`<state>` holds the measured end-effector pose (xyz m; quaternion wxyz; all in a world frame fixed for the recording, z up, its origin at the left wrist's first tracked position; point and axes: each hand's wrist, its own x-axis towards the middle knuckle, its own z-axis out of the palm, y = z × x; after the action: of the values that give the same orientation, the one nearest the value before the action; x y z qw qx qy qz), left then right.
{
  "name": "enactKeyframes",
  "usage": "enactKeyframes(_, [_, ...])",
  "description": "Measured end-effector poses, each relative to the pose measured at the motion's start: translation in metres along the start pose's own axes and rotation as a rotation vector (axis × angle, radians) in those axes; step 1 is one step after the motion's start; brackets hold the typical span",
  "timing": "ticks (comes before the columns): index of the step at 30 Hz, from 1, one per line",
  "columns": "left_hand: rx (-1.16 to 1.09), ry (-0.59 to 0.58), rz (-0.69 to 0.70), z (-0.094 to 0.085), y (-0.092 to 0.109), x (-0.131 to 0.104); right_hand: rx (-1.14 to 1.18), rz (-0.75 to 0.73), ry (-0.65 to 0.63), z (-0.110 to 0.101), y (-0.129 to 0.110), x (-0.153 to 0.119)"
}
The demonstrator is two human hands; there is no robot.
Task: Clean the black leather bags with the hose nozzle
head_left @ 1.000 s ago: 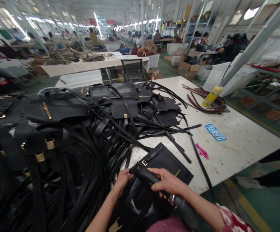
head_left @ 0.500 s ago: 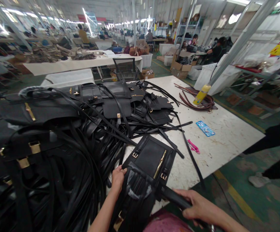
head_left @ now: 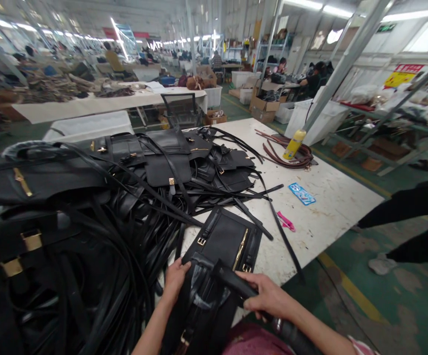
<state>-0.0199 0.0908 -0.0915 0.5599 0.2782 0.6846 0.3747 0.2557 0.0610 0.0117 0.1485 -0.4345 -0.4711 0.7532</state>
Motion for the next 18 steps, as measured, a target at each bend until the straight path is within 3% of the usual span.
enactKeyframes(7, [-0.063, -0.069, -0.089, 0.008, 0.002, -0.003, 0.011, -0.017, -0.007, 0.007, -0.008, 0.036])
enactKeyframes(14, [-0.076, -0.056, -0.069, 0.008, 0.005, -0.01, -0.015, -0.013, 0.0, 0.009, -0.005, 0.025])
enactKeyframes(18, [-0.029, -0.08, -0.079, 0.007, 0.013, -0.019, -0.033, -0.051, 0.065, 0.014, -0.008, 0.037])
